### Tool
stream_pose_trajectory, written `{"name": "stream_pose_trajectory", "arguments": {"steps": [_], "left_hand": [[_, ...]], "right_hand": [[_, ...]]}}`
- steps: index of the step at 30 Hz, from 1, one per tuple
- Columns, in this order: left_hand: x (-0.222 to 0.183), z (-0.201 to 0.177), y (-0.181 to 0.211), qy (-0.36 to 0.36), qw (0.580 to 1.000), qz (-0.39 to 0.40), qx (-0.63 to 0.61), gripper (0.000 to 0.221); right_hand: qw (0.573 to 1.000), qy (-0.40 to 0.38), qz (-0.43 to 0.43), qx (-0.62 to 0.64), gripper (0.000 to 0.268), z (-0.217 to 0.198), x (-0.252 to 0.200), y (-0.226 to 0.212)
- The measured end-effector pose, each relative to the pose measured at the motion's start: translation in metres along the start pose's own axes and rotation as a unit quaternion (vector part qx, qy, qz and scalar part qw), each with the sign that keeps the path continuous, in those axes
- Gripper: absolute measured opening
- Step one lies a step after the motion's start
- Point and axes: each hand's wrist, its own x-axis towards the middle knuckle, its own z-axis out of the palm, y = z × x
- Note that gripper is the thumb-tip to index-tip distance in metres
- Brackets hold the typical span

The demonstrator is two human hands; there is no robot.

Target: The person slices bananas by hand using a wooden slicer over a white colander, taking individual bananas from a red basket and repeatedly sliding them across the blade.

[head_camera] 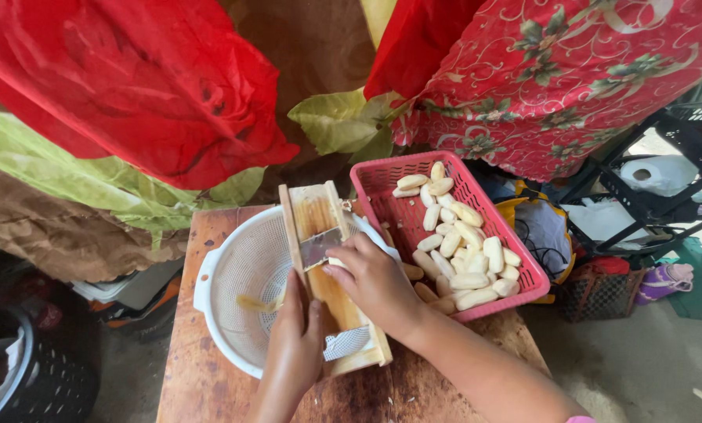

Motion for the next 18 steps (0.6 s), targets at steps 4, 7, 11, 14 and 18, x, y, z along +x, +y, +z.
{"name": "stream_pose_trajectory", "arguments": {"steps": [4,7,11,14,18], "left_hand": [[-0.004,0.0,0.006,-0.022,0.997,-0.069,-0.013,0.069],[-0.005,0.0,0.009,-0.013,0.999,-0.042,-0.017,0.067],[-0.007,-0.001,0.01,-0.019,0.997,-0.07,0.0,0.069],[-0.004,0.0,0.012,-0.026,0.996,-0.081,0.007,0.07],[0.0,-0.001,0.016,-0.047,0.995,-0.082,0.043,0.069]], "right_hand": [[0.996,-0.029,-0.001,-0.08,0.029,-0.009,-0.017,-0.023],[0.992,-0.077,0.046,-0.094,0.041,-0.018,-0.028,-0.034],[0.986,-0.107,0.07,-0.103,0.039,-0.022,-0.039,-0.036],[0.991,-0.08,0.052,-0.097,0.038,-0.011,-0.037,-0.024],[0.994,-0.026,0.071,-0.078,0.036,0.023,0.01,0.022]]}}
